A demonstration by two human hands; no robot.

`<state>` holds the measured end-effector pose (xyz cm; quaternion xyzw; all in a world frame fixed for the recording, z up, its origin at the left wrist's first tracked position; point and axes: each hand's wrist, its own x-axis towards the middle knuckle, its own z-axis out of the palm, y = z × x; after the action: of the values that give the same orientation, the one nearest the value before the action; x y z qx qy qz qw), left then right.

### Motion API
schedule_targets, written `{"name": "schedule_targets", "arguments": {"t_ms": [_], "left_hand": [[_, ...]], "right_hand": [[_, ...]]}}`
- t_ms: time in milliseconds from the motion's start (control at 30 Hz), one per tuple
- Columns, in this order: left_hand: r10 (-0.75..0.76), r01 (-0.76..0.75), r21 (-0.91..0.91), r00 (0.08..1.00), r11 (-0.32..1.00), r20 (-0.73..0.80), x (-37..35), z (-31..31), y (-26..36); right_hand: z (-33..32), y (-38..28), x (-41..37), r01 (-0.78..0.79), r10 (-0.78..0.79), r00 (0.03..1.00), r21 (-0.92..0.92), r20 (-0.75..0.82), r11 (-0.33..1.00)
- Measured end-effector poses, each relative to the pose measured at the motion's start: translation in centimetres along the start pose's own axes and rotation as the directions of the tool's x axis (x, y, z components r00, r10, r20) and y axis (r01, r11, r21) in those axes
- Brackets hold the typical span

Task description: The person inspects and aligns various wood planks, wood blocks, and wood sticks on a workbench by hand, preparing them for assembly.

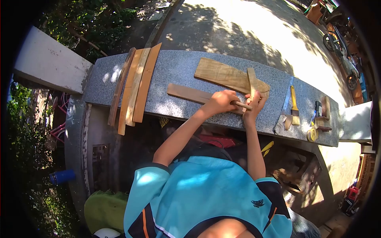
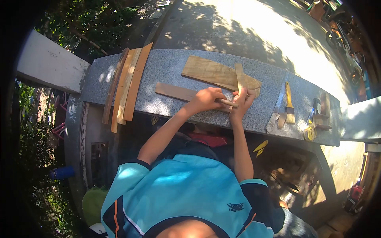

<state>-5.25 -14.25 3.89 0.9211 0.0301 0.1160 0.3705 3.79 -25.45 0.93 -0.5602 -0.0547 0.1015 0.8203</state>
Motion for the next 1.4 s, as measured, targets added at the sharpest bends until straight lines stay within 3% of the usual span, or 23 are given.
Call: {"name": "schedule_targets", "arguments": {"t_ms": [67, 400, 567, 667, 700, 767, 800, 833, 933, 1100, 1233, 1400], "left_hand": [[0.015, -0.015, 0.015, 1.0, 1.0, -0.003, 0.1, 0.3, 0.2], [0.151, -0.147, 0.24, 0.989, 0.96, -0.001, -0.2, 1.4, 0.0], [0.269, -0.234, 0.244, 0.955, 0.941, -0.124, -0.7, 1.7, -0.3], [0.273, -0.232, 0.242, 0.949, 0.942, -0.155, -0.7, 2.0, -0.4], [0.28, -0.232, 0.255, 0.945, 0.939, -0.168, -0.7, 2.1, -0.4], [0.241, -0.2, 0.238, 0.957, 0.951, -0.159, -0.7, 2.1, -0.4], [0.237, -0.203, 0.209, 0.96, 0.957, -0.152, -0.6, 2.0, -0.3], [0.234, -0.207, 0.179, 0.961, 0.962, -0.146, -0.4, 1.7, -0.2], [0.194, -0.179, 0.111, 0.97, 0.978, -0.146, 0.0, 1.6, -0.6], [0.15, -0.138, 0.098, 0.981, 0.986, -0.125, 0.0, 2.0, -0.5], [0.162, -0.145, 0.122, 0.977, 0.982, -0.137, -0.2, 1.7, -0.2], [0.125, -0.1, 0.192, 0.985, 0.976, -0.122, 0.0, 1.9, -0.7]], "right_hand": [[0.4, -0.6, -0.1, -0.086, 0.087, 0.996, 0.061, -0.018, 0.994], [0.3, -0.2, 0.2, -0.105, 0.108, 0.994, 0.067, -0.032, 0.992], [0.0, -0.6, 0.0, -0.091, 0.091, 0.996, 0.019, 0.01, 0.996], [-1.3, -0.4, 0.0, 0.163, -0.137, 0.986, -0.346, 0.099, 0.924], [-1.3, -2.0, -0.4, 0.176, -0.123, 0.983, -0.492, 0.138, 0.852], [-1.9, -2.4, -0.1, 0.409, -0.271, 0.912, -0.643, 0.308, 0.648], [-2.6, -2.7, -0.2, 0.506, -0.315, 0.862, -0.694, 0.397, 0.511], [-2.9, -3.0, -0.6, 0.476, -0.238, 0.879, -0.736, 0.413, 0.481], [-3.6, -2.4, -0.3, 0.649, -0.373, 0.758, -0.675, 0.535, 0.351], [-4.3, -3.4, -0.9, 0.608, -0.286, 0.793, -0.724, 0.538, 0.326], [-5.7, -5.1, 0.2, 0.568, -0.17, 0.817, -0.719, 0.551, 0.4], [-6.0, -5.1, 0.6, 0.639, -0.089, 0.728, -0.625, 0.68, 0.448]]}}
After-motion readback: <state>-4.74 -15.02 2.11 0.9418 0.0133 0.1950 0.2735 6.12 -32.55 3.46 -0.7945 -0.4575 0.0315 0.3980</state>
